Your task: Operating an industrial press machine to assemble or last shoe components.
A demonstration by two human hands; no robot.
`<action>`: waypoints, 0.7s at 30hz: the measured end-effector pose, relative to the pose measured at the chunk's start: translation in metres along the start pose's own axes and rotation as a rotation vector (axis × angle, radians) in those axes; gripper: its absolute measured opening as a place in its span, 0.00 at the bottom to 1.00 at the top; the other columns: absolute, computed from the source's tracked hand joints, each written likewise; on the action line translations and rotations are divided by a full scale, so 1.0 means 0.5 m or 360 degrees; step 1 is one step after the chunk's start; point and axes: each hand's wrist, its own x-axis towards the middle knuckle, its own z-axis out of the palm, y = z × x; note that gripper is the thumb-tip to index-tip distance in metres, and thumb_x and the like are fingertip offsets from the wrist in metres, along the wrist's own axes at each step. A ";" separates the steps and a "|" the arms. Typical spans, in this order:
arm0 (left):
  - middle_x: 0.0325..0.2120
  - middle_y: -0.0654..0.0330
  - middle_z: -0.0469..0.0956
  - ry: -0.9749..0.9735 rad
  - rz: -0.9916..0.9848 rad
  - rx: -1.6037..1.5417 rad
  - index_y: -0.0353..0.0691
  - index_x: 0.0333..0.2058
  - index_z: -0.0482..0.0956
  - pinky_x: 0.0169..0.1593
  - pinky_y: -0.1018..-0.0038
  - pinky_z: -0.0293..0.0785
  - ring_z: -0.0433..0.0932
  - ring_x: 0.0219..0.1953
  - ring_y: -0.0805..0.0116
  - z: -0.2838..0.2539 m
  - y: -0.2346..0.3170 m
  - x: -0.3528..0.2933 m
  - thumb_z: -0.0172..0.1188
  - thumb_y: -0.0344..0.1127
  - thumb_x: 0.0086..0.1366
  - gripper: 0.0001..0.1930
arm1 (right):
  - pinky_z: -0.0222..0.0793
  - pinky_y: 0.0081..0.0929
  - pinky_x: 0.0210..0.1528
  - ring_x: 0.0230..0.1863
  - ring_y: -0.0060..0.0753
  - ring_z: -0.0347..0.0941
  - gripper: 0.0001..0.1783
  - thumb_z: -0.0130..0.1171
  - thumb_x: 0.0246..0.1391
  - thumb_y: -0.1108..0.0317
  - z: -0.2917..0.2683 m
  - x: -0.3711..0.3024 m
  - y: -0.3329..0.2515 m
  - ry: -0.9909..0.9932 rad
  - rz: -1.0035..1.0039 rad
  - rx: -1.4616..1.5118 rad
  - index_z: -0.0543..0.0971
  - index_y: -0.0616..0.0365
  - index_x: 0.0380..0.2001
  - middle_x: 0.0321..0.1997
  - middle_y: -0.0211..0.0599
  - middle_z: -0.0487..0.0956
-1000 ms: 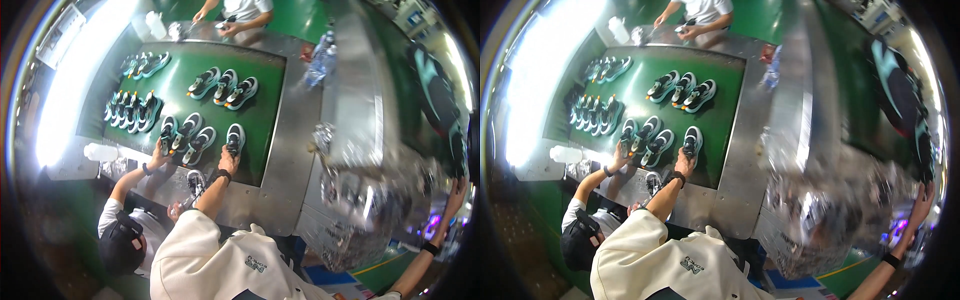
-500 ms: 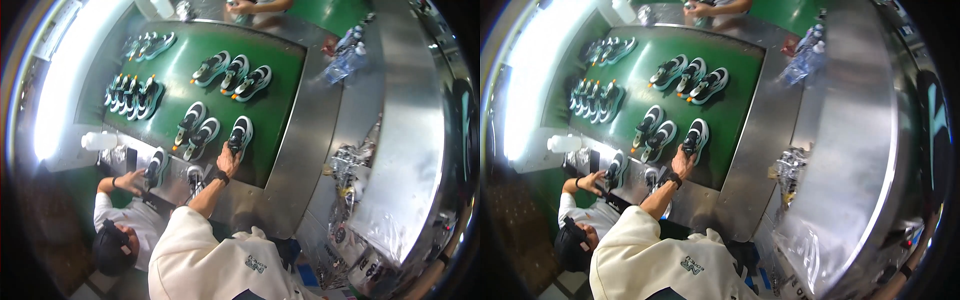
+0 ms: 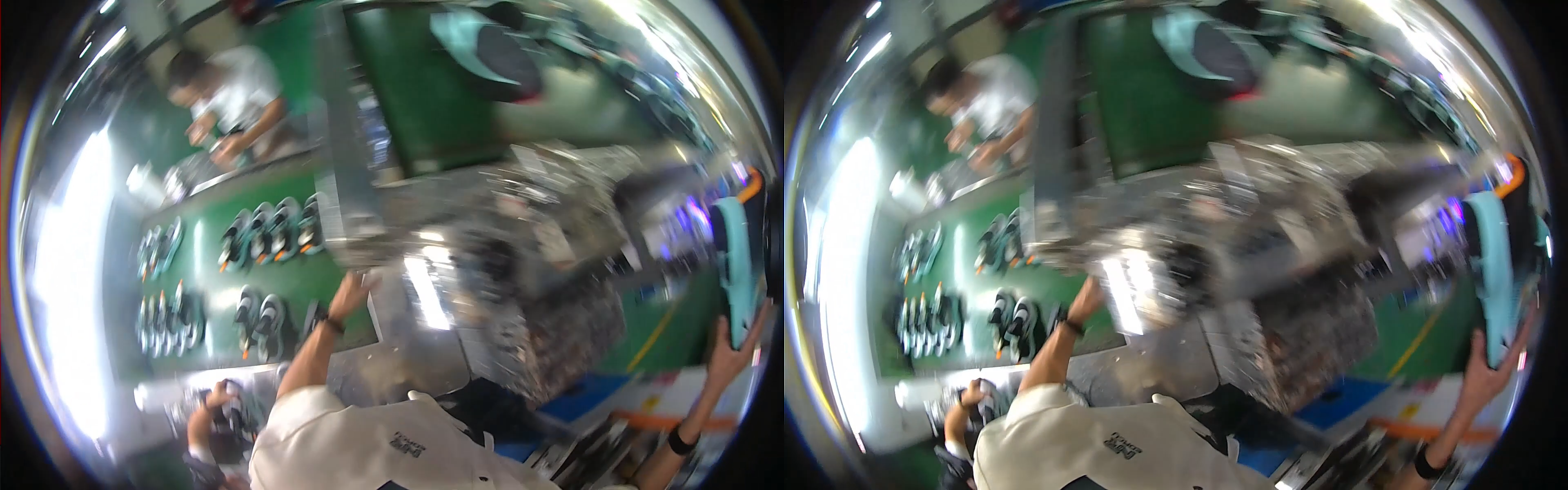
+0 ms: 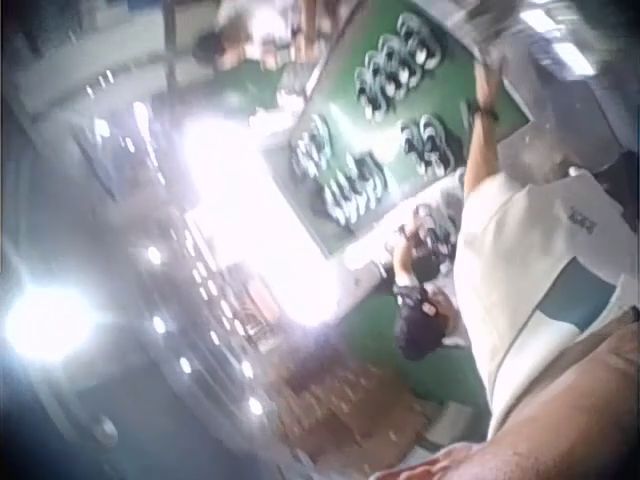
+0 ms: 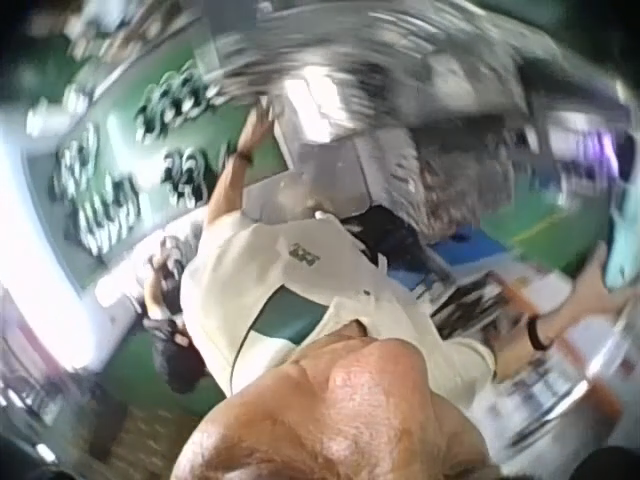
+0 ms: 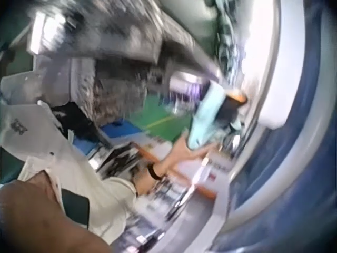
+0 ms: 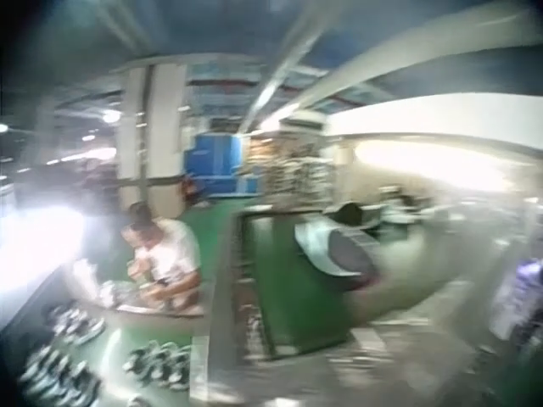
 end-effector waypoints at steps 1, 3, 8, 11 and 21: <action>0.64 0.43 0.62 -0.0469 0.0594 -0.0897 0.33 0.66 0.56 0.64 0.61 0.64 0.63 0.66 0.52 0.104 -0.007 -0.034 0.49 0.51 0.71 0.34 | 0.51 0.37 0.71 0.71 0.41 0.56 0.46 0.69 0.49 0.70 -0.054 -0.081 0.029 -0.0025 0.0070 -0.0015 0.57 0.61 0.69 0.71 0.45 0.61; 0.62 0.48 0.66 -0.1202 0.0238 -0.1484 0.33 0.66 0.57 0.62 0.63 0.66 0.67 0.63 0.55 0.254 0.050 -0.150 0.40 0.58 0.73 0.36 | 0.51 0.37 0.71 0.71 0.42 0.56 0.50 0.72 0.46 0.68 -0.124 -0.188 0.020 -0.0022 0.0312 0.0370 0.55 0.65 0.69 0.71 0.48 0.61; 0.65 0.46 0.60 -0.2563 0.0241 -0.1327 0.38 0.69 0.49 0.65 0.50 0.60 0.63 0.65 0.48 0.428 0.531 -0.317 0.34 0.70 0.67 0.44 | 0.56 0.44 0.68 0.61 0.45 0.69 0.36 0.69 0.46 0.70 -0.277 -0.372 -0.055 -0.0146 0.0524 0.0277 0.67 0.67 0.58 0.59 0.51 0.72; 0.67 0.46 0.56 -0.3154 -0.0627 -0.1743 0.41 0.70 0.48 0.66 0.44 0.56 0.62 0.65 0.41 0.565 0.675 -0.356 0.36 0.79 0.58 0.54 | 0.57 0.54 0.66 0.58 0.45 0.71 0.29 0.66 0.49 0.69 -0.382 -0.421 -0.054 -0.0404 0.0109 0.0085 0.70 0.60 0.54 0.52 0.39 0.79; 0.55 0.52 0.72 -0.2762 -0.0010 -0.0848 0.33 0.63 0.59 0.60 0.65 0.69 0.74 0.55 0.61 0.972 0.689 -0.697 0.60 0.42 0.63 0.34 | 0.63 0.39 0.66 0.66 0.43 0.63 0.49 0.67 0.43 0.82 -0.709 -0.882 -0.053 0.0284 0.2026 0.1118 0.57 0.56 0.68 0.71 0.44 0.60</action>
